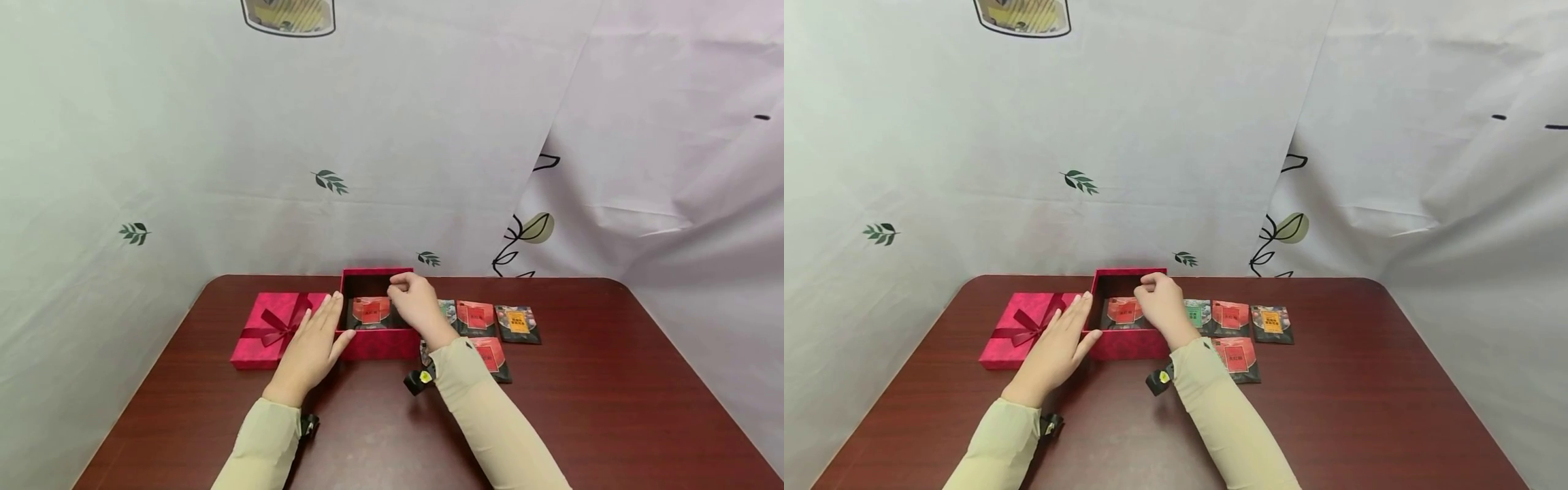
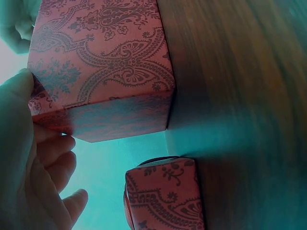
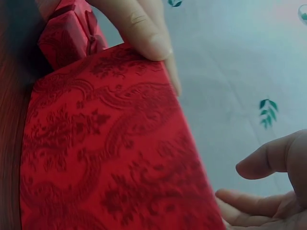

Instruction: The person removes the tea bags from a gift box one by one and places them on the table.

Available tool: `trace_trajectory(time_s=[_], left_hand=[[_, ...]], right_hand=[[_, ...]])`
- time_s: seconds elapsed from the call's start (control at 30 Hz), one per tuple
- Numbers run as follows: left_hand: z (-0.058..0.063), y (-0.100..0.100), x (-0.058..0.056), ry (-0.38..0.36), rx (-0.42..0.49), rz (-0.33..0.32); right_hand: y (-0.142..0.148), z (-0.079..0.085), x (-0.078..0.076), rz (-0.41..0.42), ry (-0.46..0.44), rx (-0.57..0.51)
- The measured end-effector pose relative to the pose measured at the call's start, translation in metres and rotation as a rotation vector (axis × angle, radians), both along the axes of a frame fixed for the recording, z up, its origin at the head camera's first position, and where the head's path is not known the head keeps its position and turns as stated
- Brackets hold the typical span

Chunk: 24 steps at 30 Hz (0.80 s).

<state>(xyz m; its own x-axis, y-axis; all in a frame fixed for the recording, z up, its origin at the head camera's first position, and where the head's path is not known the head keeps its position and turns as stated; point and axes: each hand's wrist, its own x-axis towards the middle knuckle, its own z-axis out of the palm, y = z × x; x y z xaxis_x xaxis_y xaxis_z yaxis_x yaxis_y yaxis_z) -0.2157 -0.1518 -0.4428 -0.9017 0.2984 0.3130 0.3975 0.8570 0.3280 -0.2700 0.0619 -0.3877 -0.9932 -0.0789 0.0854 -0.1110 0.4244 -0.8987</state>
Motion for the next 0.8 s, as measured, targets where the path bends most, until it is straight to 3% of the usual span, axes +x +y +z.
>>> trace_trajectory(time_s=[0.33, 0.63, 0.8], left_hand=[[0.001, -0.001, 0.001, -0.008, -0.005, -0.008], [0.002, -0.001, 0.001, 0.000, -0.003, -0.007], [0.001, -0.001, 0.001, 0.000, 0.014, -0.014]], right_hand=[[-0.023, -0.010, -0.020, 0.011, -0.172, 0.100], [-0.028, -0.014, -0.025, 0.011, -0.237, 0.168], [-0.029, -0.018, -0.026, 0.025, -0.319, 0.184]])
